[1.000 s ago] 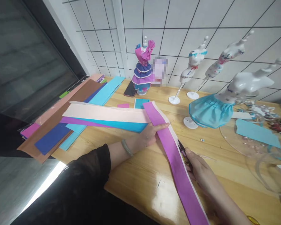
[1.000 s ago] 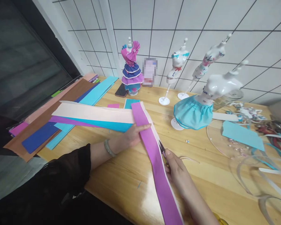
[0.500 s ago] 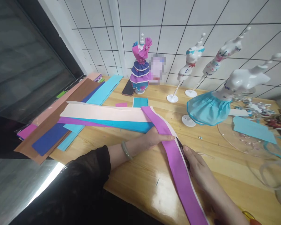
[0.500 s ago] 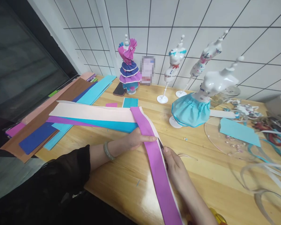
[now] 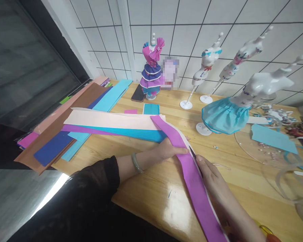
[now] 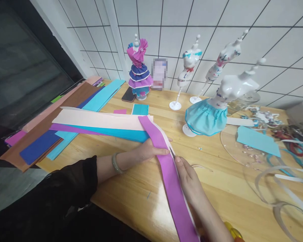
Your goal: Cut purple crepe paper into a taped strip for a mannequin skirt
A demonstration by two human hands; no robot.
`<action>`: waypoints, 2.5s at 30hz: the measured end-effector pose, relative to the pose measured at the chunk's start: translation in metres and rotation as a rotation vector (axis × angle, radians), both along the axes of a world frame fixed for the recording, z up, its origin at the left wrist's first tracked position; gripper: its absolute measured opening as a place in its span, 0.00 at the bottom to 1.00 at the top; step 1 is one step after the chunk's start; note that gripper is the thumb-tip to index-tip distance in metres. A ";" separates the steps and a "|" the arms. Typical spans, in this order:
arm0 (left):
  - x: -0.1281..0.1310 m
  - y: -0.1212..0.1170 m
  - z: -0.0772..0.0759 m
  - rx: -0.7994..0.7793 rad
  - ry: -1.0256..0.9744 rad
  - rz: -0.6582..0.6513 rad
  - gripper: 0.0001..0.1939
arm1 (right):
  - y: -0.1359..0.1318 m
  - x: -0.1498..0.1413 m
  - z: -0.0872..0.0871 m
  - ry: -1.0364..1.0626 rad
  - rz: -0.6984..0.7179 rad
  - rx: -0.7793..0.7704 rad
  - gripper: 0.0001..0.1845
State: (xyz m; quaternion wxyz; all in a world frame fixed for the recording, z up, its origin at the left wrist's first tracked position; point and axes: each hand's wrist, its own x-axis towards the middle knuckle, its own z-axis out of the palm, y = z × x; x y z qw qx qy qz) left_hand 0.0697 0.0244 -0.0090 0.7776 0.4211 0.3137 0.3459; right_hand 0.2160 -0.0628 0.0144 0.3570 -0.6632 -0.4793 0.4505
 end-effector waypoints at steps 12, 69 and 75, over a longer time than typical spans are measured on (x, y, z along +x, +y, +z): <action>0.002 -0.005 0.004 -0.013 0.051 -0.022 0.30 | -0.001 0.000 -0.001 0.013 0.032 0.028 0.23; 0.001 -0.001 0.012 0.036 0.105 0.190 0.12 | 0.005 0.000 -0.005 -0.145 0.078 0.016 0.24; 0.000 0.000 0.009 0.032 0.115 0.157 0.13 | 0.004 -0.001 -0.004 -0.095 0.062 0.004 0.24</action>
